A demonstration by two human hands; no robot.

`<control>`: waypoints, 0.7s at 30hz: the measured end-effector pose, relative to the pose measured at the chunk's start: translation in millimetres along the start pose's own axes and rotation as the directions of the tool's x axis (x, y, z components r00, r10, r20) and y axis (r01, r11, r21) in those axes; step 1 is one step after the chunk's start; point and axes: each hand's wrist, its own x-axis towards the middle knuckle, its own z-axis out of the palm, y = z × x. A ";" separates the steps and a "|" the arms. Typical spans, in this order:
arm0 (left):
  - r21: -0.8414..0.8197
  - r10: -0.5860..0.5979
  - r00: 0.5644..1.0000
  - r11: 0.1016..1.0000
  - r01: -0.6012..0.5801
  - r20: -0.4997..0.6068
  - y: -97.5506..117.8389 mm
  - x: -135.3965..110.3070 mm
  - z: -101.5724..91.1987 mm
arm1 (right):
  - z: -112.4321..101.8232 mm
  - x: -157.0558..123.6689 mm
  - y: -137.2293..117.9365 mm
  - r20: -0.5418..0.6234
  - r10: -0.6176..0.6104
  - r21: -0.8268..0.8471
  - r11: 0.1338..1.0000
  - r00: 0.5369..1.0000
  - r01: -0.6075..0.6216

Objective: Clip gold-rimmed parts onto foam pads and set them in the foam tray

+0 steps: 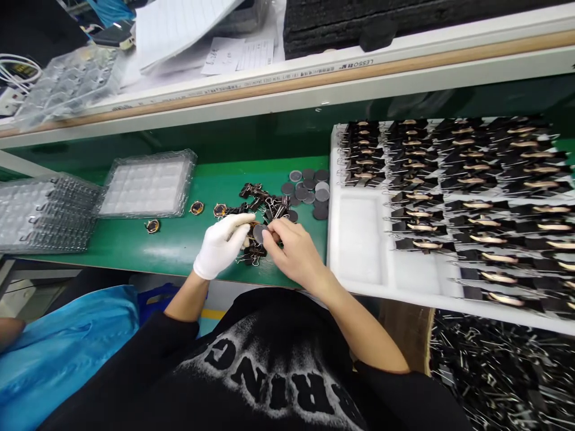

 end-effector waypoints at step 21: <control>-0.080 -0.046 0.925 0.993 0.082 0.376 12.7 34.2 2.1 | -10.9 -7.4 30.8 0.189 0.304 0.640 0.683 0.934 -0.352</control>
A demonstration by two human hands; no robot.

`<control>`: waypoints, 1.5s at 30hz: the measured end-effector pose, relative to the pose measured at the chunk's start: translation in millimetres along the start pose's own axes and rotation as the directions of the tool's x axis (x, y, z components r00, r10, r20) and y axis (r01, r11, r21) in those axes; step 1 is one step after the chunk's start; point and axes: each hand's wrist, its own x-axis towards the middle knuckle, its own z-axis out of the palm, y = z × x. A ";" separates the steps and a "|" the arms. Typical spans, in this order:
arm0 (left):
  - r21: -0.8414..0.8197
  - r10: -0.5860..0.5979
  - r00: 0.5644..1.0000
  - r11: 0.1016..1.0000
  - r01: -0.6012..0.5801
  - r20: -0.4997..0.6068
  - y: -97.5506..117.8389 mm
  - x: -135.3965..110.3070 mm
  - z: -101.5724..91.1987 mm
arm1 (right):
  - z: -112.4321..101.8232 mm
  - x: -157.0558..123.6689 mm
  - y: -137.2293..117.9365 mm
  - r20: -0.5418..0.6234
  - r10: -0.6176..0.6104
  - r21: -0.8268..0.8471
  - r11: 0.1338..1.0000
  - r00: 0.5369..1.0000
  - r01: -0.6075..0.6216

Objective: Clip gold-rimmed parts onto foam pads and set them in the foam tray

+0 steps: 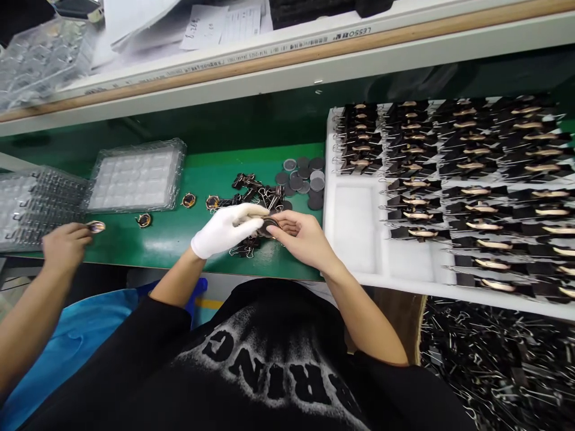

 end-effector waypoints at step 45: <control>0.074 -0.102 0.985 0.993 0.092 0.139 28.7 -1.3 24.3 | -32.7 -26.2 -4.2 0.052 -0.009 0.212 0.977 0.999 -0.002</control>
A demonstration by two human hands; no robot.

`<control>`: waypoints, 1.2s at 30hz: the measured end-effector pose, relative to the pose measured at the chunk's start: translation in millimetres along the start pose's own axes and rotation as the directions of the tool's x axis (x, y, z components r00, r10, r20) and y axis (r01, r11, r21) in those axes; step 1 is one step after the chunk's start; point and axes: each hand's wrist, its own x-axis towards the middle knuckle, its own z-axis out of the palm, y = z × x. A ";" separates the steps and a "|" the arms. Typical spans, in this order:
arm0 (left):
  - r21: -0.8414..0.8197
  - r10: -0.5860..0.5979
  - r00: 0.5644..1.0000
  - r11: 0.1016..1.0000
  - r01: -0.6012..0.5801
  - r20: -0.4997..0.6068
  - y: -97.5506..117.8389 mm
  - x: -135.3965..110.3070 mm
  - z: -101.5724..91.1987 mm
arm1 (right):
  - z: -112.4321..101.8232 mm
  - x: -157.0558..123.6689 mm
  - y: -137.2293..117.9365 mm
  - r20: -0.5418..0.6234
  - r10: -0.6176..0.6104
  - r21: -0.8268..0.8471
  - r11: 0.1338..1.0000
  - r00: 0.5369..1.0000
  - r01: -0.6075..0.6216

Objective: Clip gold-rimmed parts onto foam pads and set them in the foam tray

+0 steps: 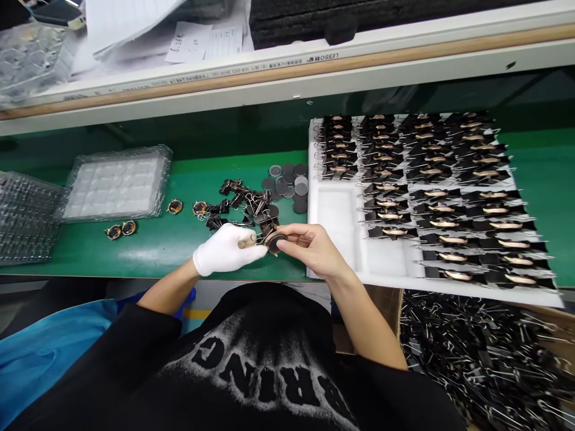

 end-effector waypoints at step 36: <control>0.050 0.227 0.951 0.969 -0.242 0.212 -3.5 2.3 -6.5 | -29.0 1.5 -38.7 0.123 0.037 -0.467 0.884 0.992 0.026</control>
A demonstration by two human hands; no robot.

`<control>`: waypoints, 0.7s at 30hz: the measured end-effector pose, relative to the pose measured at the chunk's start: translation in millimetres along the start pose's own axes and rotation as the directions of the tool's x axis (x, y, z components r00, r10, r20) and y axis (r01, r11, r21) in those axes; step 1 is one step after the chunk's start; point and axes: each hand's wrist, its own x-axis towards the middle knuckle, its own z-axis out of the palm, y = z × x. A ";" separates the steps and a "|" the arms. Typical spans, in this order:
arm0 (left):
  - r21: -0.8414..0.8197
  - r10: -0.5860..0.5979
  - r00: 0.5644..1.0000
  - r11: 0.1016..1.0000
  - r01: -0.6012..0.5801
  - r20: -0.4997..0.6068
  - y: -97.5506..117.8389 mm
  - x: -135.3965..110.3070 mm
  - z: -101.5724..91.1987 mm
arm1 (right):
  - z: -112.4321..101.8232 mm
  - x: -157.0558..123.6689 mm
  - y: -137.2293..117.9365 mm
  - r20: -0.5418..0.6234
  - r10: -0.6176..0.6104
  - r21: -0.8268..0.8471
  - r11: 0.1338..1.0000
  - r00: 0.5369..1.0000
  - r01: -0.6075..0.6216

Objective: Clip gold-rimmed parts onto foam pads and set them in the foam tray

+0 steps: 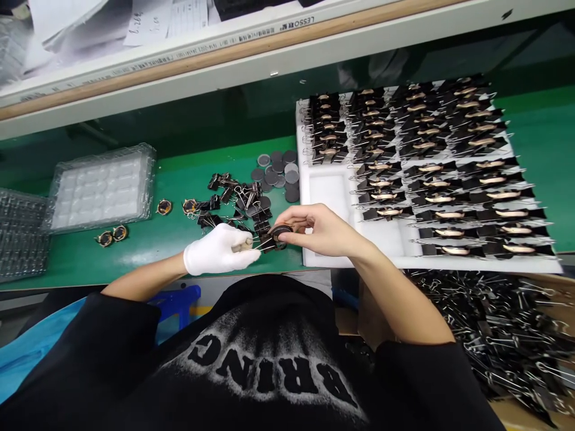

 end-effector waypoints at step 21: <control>0.761 -0.045 0.998 0.645 0.066 -0.048 -66.3 -4.3 -18.2 | 48.5 12.6 29.7 -0.218 0.291 0.800 0.600 0.932 0.000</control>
